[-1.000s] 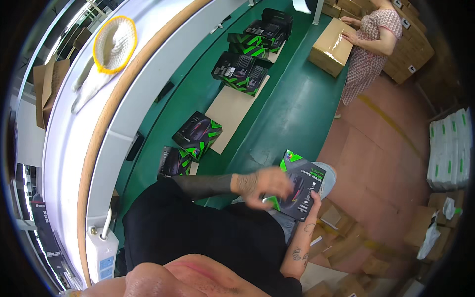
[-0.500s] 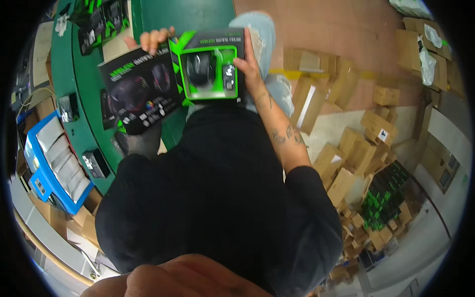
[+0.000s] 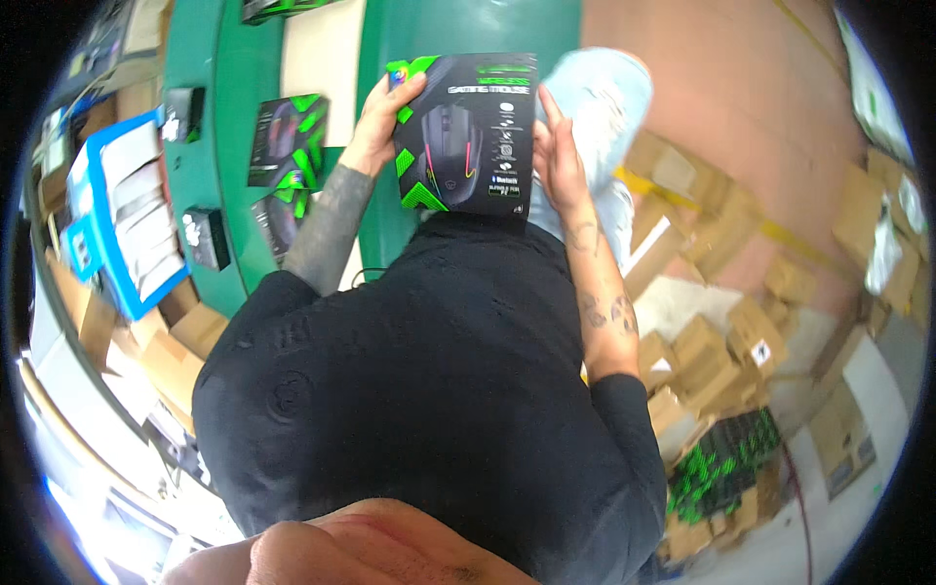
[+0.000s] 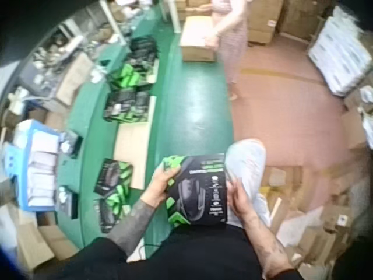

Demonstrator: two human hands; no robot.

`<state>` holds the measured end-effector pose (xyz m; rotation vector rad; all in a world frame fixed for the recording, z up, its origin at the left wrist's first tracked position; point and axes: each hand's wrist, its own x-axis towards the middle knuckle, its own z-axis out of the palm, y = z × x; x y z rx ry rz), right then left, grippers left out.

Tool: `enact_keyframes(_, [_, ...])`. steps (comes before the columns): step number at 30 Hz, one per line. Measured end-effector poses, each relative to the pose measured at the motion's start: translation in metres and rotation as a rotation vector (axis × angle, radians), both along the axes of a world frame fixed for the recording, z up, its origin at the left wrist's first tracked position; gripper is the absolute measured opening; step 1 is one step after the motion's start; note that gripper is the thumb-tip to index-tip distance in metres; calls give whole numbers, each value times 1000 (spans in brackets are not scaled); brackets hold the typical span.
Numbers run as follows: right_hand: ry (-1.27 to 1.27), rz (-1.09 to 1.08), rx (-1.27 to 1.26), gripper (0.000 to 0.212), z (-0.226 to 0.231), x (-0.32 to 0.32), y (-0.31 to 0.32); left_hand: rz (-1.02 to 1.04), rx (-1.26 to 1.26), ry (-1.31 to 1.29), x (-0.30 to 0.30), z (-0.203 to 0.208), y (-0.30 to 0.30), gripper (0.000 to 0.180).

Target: Inspecting and sorting retail boxes for wireless gaming mice on an assembly line.

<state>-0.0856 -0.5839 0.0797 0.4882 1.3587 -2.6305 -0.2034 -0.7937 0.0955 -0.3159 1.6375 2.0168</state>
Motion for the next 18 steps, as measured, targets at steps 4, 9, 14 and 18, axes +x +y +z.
enact_keyframes(4, [-33, 60, 63, 49, -2, -12, 1, 709, 180, -19, 4, -1, -83, 25])
enact_keyframes(9, [-44, 113, -9, 40, -4, -21, 2, 885, 463, -104, 78, -47, -152, 42])
enact_keyframes(14, [-137, 124, 82, 36, -4, -20, 4, 221, 32, -242, 50, -48, -59, 38])
enact_keyframes(18, [-135, 145, 46, 36, -5, -12, -3, 509, 249, 63, -107, -116, -124, 45])
